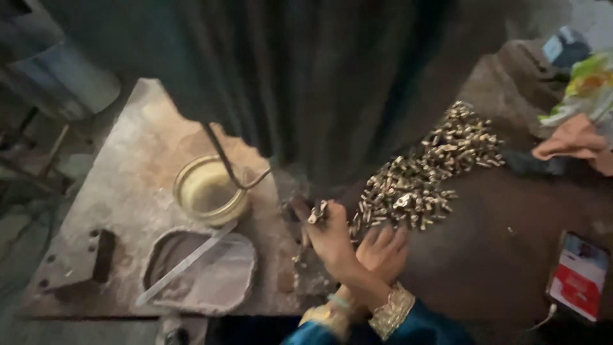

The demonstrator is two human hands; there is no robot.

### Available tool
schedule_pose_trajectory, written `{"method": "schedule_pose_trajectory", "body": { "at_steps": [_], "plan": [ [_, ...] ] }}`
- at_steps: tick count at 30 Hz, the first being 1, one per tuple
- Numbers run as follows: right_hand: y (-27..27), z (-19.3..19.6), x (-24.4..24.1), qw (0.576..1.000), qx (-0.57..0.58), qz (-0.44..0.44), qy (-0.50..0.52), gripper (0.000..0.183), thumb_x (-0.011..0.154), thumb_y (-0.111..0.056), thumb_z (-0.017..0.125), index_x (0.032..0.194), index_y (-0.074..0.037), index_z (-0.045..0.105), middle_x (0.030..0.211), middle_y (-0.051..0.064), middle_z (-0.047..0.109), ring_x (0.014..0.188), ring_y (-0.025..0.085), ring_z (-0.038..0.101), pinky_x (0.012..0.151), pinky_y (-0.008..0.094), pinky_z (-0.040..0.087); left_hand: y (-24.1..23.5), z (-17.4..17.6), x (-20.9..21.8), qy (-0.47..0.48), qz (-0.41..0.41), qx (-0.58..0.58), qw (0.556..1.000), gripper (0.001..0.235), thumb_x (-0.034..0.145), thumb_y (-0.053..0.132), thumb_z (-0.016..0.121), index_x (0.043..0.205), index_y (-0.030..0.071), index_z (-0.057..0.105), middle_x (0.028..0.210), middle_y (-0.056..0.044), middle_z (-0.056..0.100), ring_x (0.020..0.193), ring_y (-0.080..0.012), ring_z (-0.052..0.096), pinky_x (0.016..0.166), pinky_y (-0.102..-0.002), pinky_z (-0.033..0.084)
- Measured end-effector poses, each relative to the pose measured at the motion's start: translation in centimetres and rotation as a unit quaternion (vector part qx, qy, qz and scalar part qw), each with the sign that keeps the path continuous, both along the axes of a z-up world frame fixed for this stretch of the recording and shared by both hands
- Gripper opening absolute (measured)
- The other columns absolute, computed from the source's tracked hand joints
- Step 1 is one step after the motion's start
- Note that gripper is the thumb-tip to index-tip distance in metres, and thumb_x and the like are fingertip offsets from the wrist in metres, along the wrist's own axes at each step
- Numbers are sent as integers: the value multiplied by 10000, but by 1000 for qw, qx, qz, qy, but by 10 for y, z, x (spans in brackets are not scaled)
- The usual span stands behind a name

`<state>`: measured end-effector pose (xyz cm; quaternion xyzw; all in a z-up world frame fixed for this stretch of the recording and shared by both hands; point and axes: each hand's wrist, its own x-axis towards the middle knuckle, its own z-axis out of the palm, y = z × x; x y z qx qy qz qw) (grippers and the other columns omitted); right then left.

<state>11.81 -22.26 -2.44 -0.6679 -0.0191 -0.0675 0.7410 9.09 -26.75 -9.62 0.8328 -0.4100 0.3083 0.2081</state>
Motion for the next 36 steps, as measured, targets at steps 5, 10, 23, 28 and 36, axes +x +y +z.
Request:
{"method": "schedule_pose_trajectory", "body": {
  "at_steps": [5,10,23,28,36],
  "plan": [
    [-2,11,2,1000,-6,21,20,374,961,-268,773,734,-58,562,513,-3,538,410,87,479,402,278,333,-31,-28,-15,134,36,-98,985,263,868,166,642,1108,81,708,1231,-110,670,1119,-293,631,947,-409,505],
    [-7,49,-1,994,36,77,64,217,884,-300,734,889,-83,717,686,-45,713,411,76,488,389,267,367,36,-39,-72,301,92,-206,926,280,890,155,650,1156,90,707,1104,-111,702,995,-272,682,850,-384,545],
    [-47,95,37,871,-250,421,46,319,942,-320,726,1147,-77,756,819,-35,710,715,38,585,627,242,498,92,40,-52,230,237,-72,941,269,841,88,625,1103,48,677,1096,-155,654,973,-355,639,733,-461,563],
    [-50,74,39,884,-274,377,-10,342,929,-305,747,1160,-54,721,967,-32,755,924,35,646,823,248,537,26,-12,-7,150,217,53,963,180,861,146,612,973,60,722,1068,-160,644,1016,-356,628,842,-473,556],
    [0,46,-9,997,-22,13,70,266,886,-238,736,1096,-84,678,526,2,558,392,96,486,363,277,330,116,62,-96,348,61,-92,931,301,781,212,781,1015,35,715,960,-171,671,933,-382,643,744,-471,540]
  ]
}}
